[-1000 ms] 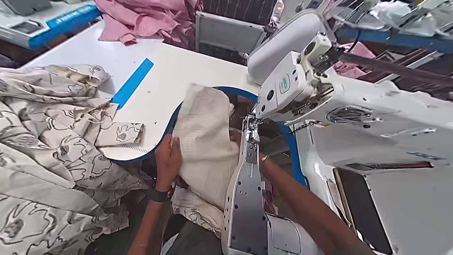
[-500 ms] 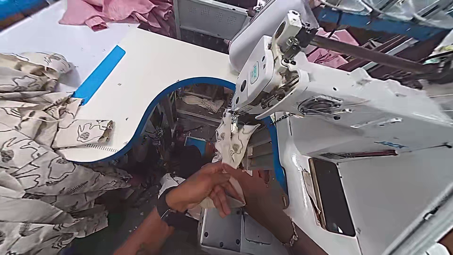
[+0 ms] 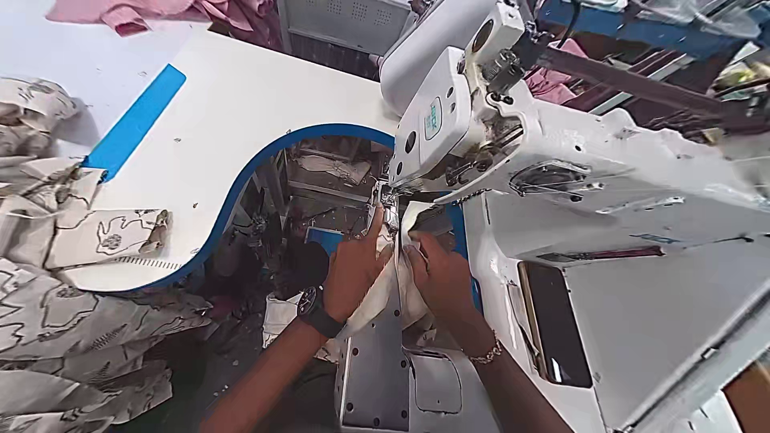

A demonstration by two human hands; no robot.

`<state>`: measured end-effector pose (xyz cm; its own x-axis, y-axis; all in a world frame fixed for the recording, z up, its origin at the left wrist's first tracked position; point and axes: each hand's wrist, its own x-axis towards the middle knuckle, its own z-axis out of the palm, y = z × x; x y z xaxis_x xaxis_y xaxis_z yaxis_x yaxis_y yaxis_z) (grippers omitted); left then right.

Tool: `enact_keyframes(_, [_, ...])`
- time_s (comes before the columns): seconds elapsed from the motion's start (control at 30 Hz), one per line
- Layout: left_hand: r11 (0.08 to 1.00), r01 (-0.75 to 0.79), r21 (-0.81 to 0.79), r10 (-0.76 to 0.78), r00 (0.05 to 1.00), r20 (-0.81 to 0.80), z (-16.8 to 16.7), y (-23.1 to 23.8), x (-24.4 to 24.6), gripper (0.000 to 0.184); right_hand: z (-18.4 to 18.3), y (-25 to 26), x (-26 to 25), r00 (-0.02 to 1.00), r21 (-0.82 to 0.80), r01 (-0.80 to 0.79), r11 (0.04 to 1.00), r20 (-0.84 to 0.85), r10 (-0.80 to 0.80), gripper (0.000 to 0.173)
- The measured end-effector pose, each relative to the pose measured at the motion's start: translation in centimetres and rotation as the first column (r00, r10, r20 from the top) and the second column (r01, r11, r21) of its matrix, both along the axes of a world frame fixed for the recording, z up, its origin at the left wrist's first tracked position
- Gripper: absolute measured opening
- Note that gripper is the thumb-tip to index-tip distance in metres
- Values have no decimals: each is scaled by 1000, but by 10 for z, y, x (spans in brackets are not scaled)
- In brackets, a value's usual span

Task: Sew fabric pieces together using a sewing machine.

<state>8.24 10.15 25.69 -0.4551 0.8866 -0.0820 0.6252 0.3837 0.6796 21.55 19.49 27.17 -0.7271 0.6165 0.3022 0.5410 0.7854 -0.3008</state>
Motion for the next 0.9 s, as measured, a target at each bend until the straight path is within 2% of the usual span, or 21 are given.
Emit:
enact_keyframes(0.07, [999, 46, -9, -46, 999, -1, 4, -8, -1, 65, -10, 3, 5, 989, 67, -102, 993, -102, 109, 24])
enact_keyframes(0.17, [993, 37, 112, -41, 999, 35, -6, -16, -2, 76, -14, 13, 14, 951, 28, -256, 966, -174, 256, 22])
enact_keyframes(0.23, [981, 57, 186, -56, 998, -14, -12, -19, 1, 68, -15, 21, 16, 936, 15, -327, 945, -136, 326, 23])
enact_keyframes(0.33, [959, 55, 278, 0, 981, -193, -23, -21, 9, 49, -14, 22, 17, 919, -9, -388, 921, -72, 387, 20])
enact_keyframes(0.43, [906, 31, 421, 30, 990, -138, -30, -12, 9, 36, -11, 20, 17, 904, -44, -426, 904, -52, 423, 18])
enact_keyframes(0.5, [903, 49, 427, 12, 990, -138, -34, -7, 5, 34, -9, 15, 17, 901, -71, -433, 899, -42, 431, 19])
enact_keyframes(0.67, [907, 178, 383, -50, 946, -320, -36, -12, -7, 43, -4, 12, 20, 905, 0, -420, 907, 76, 419, 16])
enact_keyframes(0.83, [909, 177, 378, -6, 911, -413, -35, -9, -3, 43, 1, 9, 17, 907, 53, -415, 908, 106, 408, 15])
enact_keyframes(0.9, [906, 188, 379, -22, 916, -401, -33, -7, -3, 41, 3, 7, 12, 909, 34, -409, 912, 107, 404, 14])
